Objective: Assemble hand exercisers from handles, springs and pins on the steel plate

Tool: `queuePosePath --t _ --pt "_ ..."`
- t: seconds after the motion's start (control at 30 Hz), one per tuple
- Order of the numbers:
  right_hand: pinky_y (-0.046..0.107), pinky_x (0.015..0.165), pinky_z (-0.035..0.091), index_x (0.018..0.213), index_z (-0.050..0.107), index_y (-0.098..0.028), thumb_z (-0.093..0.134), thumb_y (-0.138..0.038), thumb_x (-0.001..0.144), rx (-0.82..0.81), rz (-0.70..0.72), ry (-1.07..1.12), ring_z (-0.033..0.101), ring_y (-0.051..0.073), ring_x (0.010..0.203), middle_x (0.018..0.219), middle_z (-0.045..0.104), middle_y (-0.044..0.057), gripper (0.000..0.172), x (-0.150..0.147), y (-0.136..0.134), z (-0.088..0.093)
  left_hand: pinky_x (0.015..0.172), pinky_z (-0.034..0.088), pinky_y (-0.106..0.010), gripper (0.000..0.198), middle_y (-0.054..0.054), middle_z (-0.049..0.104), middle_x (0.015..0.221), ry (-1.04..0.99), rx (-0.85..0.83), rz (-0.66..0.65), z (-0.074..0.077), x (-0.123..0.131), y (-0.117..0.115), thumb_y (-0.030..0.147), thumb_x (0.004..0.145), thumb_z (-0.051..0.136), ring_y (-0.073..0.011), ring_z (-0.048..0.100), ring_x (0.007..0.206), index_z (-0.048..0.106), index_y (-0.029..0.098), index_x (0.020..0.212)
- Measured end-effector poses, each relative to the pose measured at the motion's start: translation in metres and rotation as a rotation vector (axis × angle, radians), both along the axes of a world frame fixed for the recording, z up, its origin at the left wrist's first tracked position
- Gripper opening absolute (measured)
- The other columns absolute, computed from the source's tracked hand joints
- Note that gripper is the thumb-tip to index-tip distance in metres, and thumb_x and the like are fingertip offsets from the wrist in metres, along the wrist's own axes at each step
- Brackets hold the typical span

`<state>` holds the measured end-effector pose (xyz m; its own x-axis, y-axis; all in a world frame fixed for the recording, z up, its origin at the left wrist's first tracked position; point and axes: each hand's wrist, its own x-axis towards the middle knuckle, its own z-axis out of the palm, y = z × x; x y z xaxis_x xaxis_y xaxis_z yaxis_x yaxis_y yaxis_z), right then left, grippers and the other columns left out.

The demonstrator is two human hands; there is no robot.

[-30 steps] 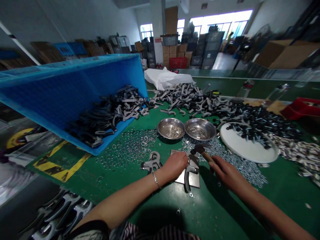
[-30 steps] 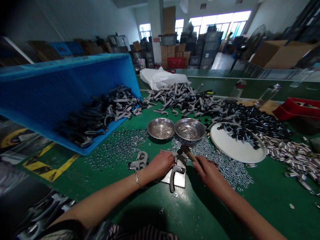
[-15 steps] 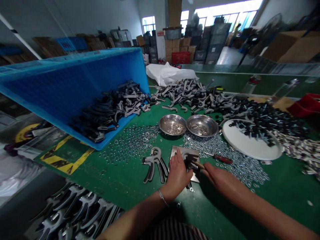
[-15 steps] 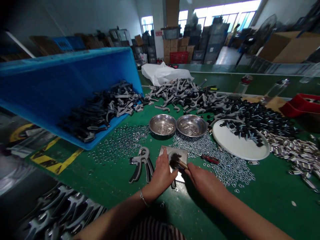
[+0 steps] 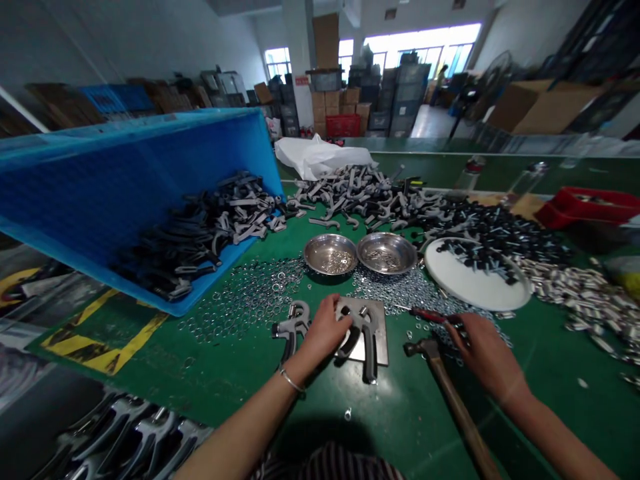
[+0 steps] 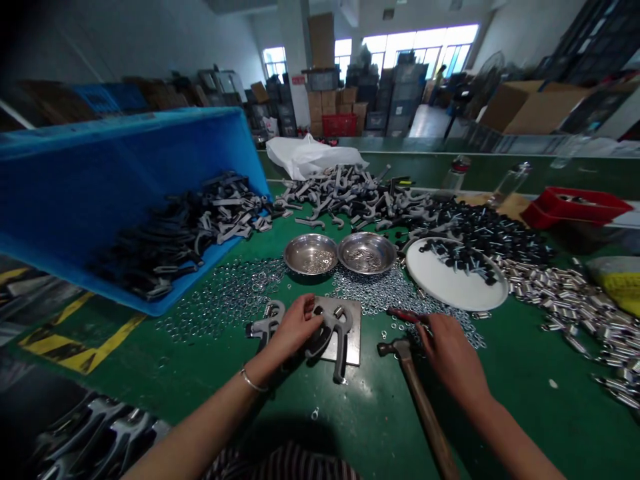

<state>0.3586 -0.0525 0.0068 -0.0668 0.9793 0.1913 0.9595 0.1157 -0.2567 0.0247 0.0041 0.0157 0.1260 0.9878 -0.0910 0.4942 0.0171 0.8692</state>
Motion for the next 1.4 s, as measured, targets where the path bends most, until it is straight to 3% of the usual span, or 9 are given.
queuePosePath --t 0.1,0.2,0.33,0.5,0.7,0.8,1.03,1.27,1.4 --pt "0.049 0.092 0.044 0.105 0.063 -0.012 0.041 -0.036 0.097 0.067 0.095 -0.179 0.057 0.035 0.102 0.113 0.065 0.021 0.033 -0.004 0.034 -0.002 0.109 0.039 -0.042 0.039 -0.014 0.060 0.126 0.225 0.236 -0.057 0.002 -0.019 -0.008 0.010 0.083 0.055 -0.0245 0.054 0.122 0.056 0.013 0.122" --pt "0.050 0.087 0.045 0.094 0.063 -0.016 0.041 -0.036 0.097 0.001 0.146 -0.166 0.060 0.033 0.090 0.097 0.068 0.017 0.030 -0.014 0.041 0.008 0.111 0.036 -0.042 0.030 -0.009 0.061 0.127 0.295 0.373 -0.197 0.014 -0.028 -0.021 0.013 0.092 0.050 -0.0226 0.051 0.124 0.060 0.018 0.120" --pt "0.044 0.085 0.050 0.112 0.062 -0.022 0.051 -0.046 0.094 -0.100 0.227 0.250 0.064 0.031 0.096 0.108 0.069 0.014 0.032 -0.044 0.019 0.052 0.115 0.027 -0.047 0.045 -0.008 0.051 0.146 0.406 0.541 -0.433 0.044 -0.016 -0.019 0.027 0.099 0.051 -0.0260 0.038 0.137 0.045 0.027 0.143" --pt "0.040 0.080 0.057 0.104 0.065 -0.025 0.069 -0.054 0.082 -0.199 0.082 0.857 0.069 0.027 0.088 0.099 0.073 0.009 0.037 -0.095 0.009 0.093 0.101 0.037 -0.043 0.036 -0.005 0.068 0.110 0.385 0.533 -0.528 0.058 0.012 -0.013 0.030 0.104 0.035 -0.0233 0.055 0.109 0.055 0.028 0.134" --pt "0.038 0.074 0.059 0.100 0.058 -0.023 0.063 -0.052 0.089 -0.276 -0.049 1.240 0.070 0.021 0.073 0.097 0.073 0.007 0.031 -0.122 0.023 0.054 0.109 0.030 -0.053 0.068 -0.019 0.049 0.137 0.455 0.341 -0.144 0.007 0.008 -0.046 0.047 0.083 0.069 -0.0366 0.041 0.129 0.046 0.011 0.136" --pt "0.042 0.071 0.060 0.094 0.050 -0.026 0.051 -0.057 0.094 -0.281 -0.093 1.257 0.070 0.023 0.067 0.085 0.074 0.007 0.031 -0.134 0.029 0.033 0.102 0.037 -0.049 0.050 -0.013 0.056 0.121 0.511 0.230 -0.172 -0.009 -0.005 -0.046 0.040 0.081 0.070 -0.0331 0.048 0.117 0.056 0.015 0.123" --pt "0.043 0.065 0.059 0.093 0.042 -0.029 0.046 -0.063 0.094 -0.253 -0.120 1.033 0.069 0.027 0.062 0.074 0.072 0.005 0.034 -0.160 0.033 0.004 0.095 0.039 -0.044 0.037 -0.011 0.056 0.111 0.521 0.217 -0.260 -0.004 -0.013 -0.027 0.040 0.085 0.065 -0.0294 0.048 0.107 0.060 0.018 0.114" --pt "0.039 0.061 0.057 0.094 0.039 -0.029 0.044 -0.059 0.095 -0.286 -0.093 1.023 0.068 0.025 0.059 0.078 0.074 0.006 0.031 -0.163 0.033 0.004 0.095 0.039 -0.043 0.037 -0.010 0.056 0.110 0.504 0.208 -0.263 -0.007 -0.013 -0.028 0.041 0.084 0.066 -0.0293 0.048 0.106 0.060 0.018 0.112" --pt "0.039 0.066 0.054 0.093 0.042 -0.027 0.041 -0.059 0.094 -0.184 -0.081 0.726 0.071 0.029 0.070 0.081 0.073 0.012 0.032 -0.166 0.028 0.002 0.093 0.039 -0.043 0.039 -0.010 0.056 0.110 0.514 0.220 -0.259 -0.007 -0.013 -0.029 0.043 0.084 0.067 -0.0291 0.048 0.104 0.059 0.017 0.112"
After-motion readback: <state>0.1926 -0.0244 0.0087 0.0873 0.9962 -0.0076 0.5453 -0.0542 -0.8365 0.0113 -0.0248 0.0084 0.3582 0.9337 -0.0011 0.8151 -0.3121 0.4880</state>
